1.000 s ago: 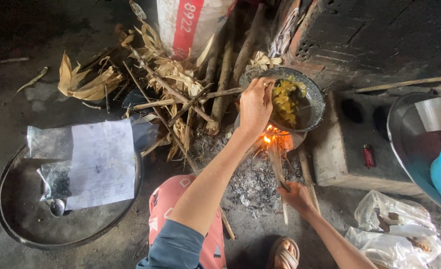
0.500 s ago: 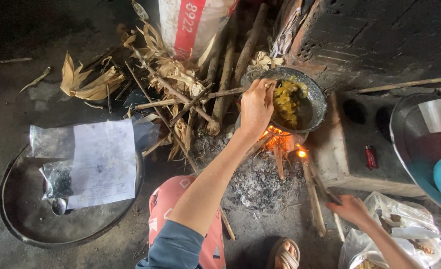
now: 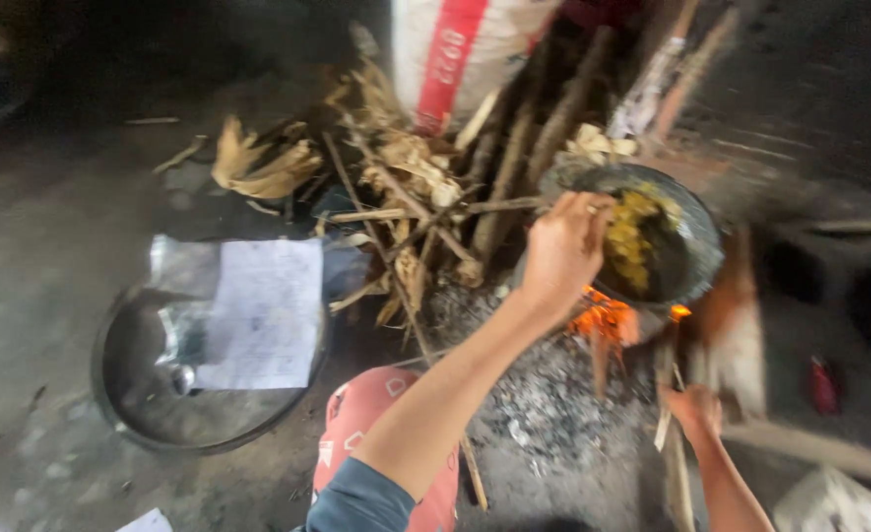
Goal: The person stirs yellow food in a black pan over a wood fire using chopsticks. They occasionally adjust the firewood with their hand to maintain the flame.
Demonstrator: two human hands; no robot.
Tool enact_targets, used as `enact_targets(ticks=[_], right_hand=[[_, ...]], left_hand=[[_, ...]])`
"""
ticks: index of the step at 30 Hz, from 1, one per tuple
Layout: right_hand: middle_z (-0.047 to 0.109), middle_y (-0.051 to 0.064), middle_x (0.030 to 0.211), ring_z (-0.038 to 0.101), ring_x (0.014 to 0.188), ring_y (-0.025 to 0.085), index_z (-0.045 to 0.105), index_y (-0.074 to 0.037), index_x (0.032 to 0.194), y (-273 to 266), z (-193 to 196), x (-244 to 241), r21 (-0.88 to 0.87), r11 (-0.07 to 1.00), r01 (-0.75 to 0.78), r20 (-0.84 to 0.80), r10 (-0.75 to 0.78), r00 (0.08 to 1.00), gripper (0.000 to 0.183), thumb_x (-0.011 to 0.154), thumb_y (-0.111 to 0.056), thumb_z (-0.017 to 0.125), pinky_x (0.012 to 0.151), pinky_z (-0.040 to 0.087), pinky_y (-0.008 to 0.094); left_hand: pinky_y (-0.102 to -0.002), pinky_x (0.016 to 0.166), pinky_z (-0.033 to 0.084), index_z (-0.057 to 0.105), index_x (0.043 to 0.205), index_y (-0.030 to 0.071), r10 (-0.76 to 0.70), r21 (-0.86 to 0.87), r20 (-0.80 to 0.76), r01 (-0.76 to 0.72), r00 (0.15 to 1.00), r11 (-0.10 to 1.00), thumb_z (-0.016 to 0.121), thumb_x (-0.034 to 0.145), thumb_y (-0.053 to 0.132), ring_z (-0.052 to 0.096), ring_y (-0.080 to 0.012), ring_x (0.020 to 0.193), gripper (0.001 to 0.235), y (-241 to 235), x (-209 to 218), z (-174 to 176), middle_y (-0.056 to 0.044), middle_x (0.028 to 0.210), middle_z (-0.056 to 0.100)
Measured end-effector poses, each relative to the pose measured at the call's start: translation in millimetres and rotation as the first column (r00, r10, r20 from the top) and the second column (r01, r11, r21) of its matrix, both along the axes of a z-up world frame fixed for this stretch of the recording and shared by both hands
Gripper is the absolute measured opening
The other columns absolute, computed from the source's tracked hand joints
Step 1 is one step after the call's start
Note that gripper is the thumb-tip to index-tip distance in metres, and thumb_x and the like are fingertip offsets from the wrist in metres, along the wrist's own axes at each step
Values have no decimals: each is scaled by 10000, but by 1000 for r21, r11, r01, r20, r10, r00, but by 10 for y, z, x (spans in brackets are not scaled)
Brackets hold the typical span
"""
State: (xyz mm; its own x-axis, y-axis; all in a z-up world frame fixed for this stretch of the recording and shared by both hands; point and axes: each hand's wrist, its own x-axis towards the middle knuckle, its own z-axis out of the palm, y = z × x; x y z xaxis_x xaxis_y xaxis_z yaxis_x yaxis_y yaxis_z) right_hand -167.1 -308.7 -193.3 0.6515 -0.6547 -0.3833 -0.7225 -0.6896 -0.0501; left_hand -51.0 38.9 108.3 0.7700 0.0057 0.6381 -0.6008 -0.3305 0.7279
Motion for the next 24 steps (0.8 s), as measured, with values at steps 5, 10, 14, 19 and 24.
enact_targets(ticks=[5,10,14,19,24], right_hand=[[774,253,1207,731,1116,457,739,-4,1297,-215,-679,450,128,990,54,-25,-51,998,748,848,-599,690,864,561,551],[794,295,1159,739,1099,465,812,51,1171,-167,-911,656,90,996,-23,67,17,998,721,855,-593,741,827,582,483],[735,297,1246,671,1161,467,770,64,1235,58,-645,695,150,980,130,37,-137,990,651,955,-522,724,832,590,581],[813,296,1002,757,1010,478,832,70,1051,-553,-1038,849,27,1000,-10,76,8,997,782,1094,-531,333,893,555,513],[768,33,743,763,847,280,851,-290,1043,-840,152,819,3,1000,-25,563,19,826,566,1122,-603,386,779,547,424]], left_hand=[[-344,685,548,630,1146,36,-83,-23,14,84,996,996,565,1036,5,674,-233,705,132,30,13,-36,-118,1008,643],[-314,670,530,603,1202,25,-136,-17,-26,136,990,991,536,1055,-43,624,-188,654,175,105,-77,90,-132,1058,632],[-254,578,542,663,1136,-20,-98,3,-82,99,992,995,569,1025,-49,538,-123,548,149,129,-94,165,-130,1039,686],[-376,794,580,666,1114,-22,-102,67,55,98,993,993,533,1041,23,697,-266,892,158,132,-16,43,-139,1012,692],[-373,669,525,644,1100,-29,-137,36,62,135,989,990,531,1042,13,480,-158,537,134,94,-21,32,-132,970,670]])
